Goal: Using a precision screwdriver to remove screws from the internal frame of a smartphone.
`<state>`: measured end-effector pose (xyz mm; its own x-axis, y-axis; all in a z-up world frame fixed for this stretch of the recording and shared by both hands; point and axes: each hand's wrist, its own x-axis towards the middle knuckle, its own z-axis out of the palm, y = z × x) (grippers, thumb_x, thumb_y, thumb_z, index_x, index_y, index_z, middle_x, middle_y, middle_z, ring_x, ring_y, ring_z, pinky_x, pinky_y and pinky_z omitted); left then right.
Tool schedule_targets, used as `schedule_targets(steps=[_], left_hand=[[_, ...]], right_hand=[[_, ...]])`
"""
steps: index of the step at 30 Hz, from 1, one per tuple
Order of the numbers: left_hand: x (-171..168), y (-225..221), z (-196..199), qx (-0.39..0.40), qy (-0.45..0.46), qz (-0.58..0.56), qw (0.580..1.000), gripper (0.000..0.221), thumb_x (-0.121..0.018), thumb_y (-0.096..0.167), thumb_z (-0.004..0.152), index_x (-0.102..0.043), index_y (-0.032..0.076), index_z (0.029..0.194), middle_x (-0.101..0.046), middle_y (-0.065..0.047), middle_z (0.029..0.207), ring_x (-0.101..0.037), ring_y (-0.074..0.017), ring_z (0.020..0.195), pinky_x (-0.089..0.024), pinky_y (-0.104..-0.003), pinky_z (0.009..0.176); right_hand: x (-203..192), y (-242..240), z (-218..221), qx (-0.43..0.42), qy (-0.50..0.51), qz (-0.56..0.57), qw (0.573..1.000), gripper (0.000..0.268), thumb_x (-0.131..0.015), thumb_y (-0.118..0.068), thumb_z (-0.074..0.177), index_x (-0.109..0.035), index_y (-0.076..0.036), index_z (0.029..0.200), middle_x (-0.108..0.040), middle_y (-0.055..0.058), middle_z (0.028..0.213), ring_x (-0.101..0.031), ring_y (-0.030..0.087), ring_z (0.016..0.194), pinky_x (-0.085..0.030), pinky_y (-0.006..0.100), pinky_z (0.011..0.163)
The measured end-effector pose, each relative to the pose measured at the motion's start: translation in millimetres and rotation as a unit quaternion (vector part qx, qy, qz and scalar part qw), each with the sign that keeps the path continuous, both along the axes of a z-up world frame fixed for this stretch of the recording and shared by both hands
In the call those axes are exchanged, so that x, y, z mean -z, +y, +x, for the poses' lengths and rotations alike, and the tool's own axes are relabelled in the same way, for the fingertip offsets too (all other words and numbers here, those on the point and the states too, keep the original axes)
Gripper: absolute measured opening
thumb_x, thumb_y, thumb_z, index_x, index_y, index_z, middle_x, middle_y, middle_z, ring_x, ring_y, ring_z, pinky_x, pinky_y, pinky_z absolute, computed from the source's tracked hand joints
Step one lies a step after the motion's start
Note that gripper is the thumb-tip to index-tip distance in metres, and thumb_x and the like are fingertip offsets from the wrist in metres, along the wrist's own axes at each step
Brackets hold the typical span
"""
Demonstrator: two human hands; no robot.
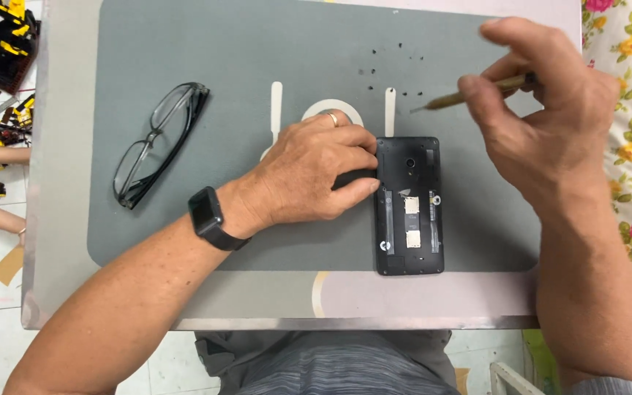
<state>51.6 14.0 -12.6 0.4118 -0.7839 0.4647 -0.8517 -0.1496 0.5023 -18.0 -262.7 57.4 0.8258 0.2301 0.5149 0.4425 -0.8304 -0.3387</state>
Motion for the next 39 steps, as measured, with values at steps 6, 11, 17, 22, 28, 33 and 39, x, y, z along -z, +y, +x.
schedule_targets(steps=[6,11,17,22,28,33,39], left_hand=[[5,1,-1,0.005,-0.028,-0.014,0.999,0.018,-0.077,0.027,0.098,-0.081,0.01,0.094,-0.074,0.0,0.107,-0.059,-0.0267,0.089,-0.055,-0.042,0.077],[4,1,0,0.011,-0.022,-0.014,1.0,0.02,-0.077,0.027,0.098,-0.081,0.009,0.096,-0.074,-0.002,0.107,-0.058,-0.0274,0.087,-0.055,-0.044,0.084],[4,0,0,0.013,-0.03,-0.021,0.999,0.02,-0.076,0.027,0.098,-0.081,0.008,0.096,-0.074,-0.003,0.106,-0.059,-0.0276,0.087,-0.054,-0.044,0.084],[3,0,0,0.015,-0.031,-0.025,0.999,0.02,-0.077,0.027,0.098,-0.08,0.007,0.094,-0.073,-0.003,0.105,-0.059,-0.0279,0.087,-0.055,-0.044,0.082],[1,2,0,0.019,-0.029,-0.02,0.999,0.021,-0.078,0.027,0.098,-0.081,0.005,0.098,-0.073,-0.003,0.106,-0.059,-0.0273,0.091,-0.055,-0.043,0.084],[-1,1,4,0.033,0.008,-0.039,0.999,0.014,-0.071,0.012,0.1,-0.08,0.004,0.094,-0.074,-0.005,0.103,-0.061,-0.0288,0.088,-0.055,-0.041,0.082],[2,1,5,0.029,0.011,-0.041,0.999,0.012,-0.071,0.011,0.099,-0.081,0.005,0.098,-0.074,-0.003,0.106,-0.063,-0.0291,0.094,-0.055,-0.041,0.086]], right_hand=[[30,19,20,0.002,0.001,0.175,0.985,0.039,-0.074,0.023,0.119,-0.055,0.011,0.151,-0.064,0.028,0.108,-0.068,0.03,0.082,-0.066,0.037,0.077],[35,31,26,0.024,0.001,0.185,0.982,0.038,-0.071,0.016,0.117,-0.056,0.005,0.15,-0.061,0.024,0.119,-0.07,0.03,0.087,-0.067,0.038,0.08],[38,30,29,0.009,-0.01,0.174,0.985,0.037,-0.072,0.017,0.118,-0.055,0.007,0.15,-0.057,0.025,0.122,-0.07,0.032,0.091,-0.068,0.039,0.081],[40,31,31,0.022,-0.01,0.177,0.984,0.037,-0.072,0.018,0.116,-0.058,0.005,0.148,-0.062,0.025,0.121,-0.071,0.031,0.087,-0.066,0.038,0.079],[42,28,30,0.012,-0.002,0.151,0.988,0.039,-0.074,0.019,0.118,-0.058,0.004,0.15,-0.067,0.021,0.11,-0.072,0.028,0.087,-0.062,0.037,0.087],[45,28,32,0.018,-0.003,0.141,0.99,0.037,-0.076,0.015,0.116,-0.06,0.004,0.148,-0.07,0.021,0.11,-0.072,0.027,0.088,-0.06,0.038,0.087],[52,22,34,0.011,-0.019,0.108,0.994,0.04,-0.078,0.015,0.114,-0.063,0.003,0.149,-0.072,0.019,0.106,-0.068,0.027,0.093,-0.058,0.041,0.088]])
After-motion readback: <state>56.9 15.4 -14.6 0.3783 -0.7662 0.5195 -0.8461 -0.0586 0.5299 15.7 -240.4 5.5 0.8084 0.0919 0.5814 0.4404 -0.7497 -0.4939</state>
